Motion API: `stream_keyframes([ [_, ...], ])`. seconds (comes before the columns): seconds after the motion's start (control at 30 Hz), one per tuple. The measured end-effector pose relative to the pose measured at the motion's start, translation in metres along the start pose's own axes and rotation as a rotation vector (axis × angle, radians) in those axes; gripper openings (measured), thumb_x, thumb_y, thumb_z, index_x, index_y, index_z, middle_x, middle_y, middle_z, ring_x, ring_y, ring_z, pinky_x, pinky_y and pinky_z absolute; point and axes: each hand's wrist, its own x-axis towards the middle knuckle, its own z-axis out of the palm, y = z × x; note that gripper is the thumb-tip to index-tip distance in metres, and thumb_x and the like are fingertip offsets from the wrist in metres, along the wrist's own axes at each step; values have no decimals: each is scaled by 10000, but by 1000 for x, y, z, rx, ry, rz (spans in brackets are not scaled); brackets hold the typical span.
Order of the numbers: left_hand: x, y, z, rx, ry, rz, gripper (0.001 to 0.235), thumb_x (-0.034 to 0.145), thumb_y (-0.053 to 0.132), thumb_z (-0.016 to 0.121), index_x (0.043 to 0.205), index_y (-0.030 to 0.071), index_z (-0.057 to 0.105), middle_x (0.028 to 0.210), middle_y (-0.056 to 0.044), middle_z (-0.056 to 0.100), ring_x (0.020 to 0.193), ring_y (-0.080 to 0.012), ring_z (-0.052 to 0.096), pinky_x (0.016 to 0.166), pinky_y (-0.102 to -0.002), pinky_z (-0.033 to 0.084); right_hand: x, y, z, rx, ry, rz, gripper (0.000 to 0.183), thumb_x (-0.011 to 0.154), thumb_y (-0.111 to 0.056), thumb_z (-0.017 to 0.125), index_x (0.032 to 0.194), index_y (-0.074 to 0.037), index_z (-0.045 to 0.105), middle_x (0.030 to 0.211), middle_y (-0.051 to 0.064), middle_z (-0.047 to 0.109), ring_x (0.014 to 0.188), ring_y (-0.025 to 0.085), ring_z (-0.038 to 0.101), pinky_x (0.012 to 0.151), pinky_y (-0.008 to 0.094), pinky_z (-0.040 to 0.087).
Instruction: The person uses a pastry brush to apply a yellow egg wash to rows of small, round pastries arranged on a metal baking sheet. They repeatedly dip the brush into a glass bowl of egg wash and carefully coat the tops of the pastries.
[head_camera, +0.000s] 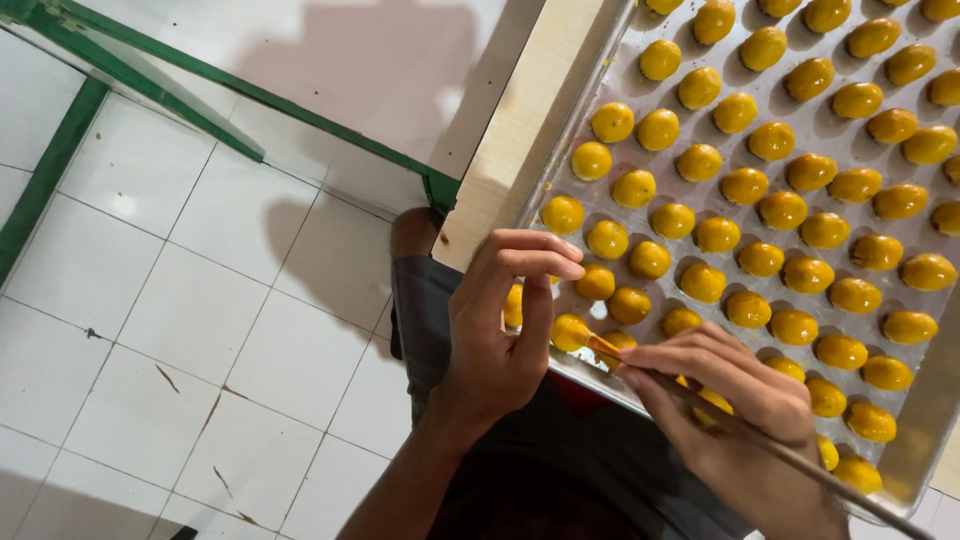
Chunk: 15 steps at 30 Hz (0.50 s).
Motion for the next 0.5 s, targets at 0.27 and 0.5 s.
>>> stream_keyframes([
  [0.27, 1, 0, 0, 4, 2, 1, 188, 1053, -48, 416, 1056, 48, 577, 1064, -125, 639, 1024, -259, 646, 968, -369, 574, 11, 8, 4, -35, -33, 198, 24, 883, -99, 769, 895, -108, 751, 796, -33, 724, 591, 81, 530, 580, 204, 457],
  [0.5, 0, -2, -1, 1, -7, 3, 175, 1055, -39, 423, 1064, 50, 573, 1070, -126, 637, 1027, -258, 647, 964, -369, 577, 14, 12, 2, -69, -68, 307, 7, 884, -129, 773, 890, -125, 771, 795, -57, 731, 564, 82, 524, 560, 200, 448],
])
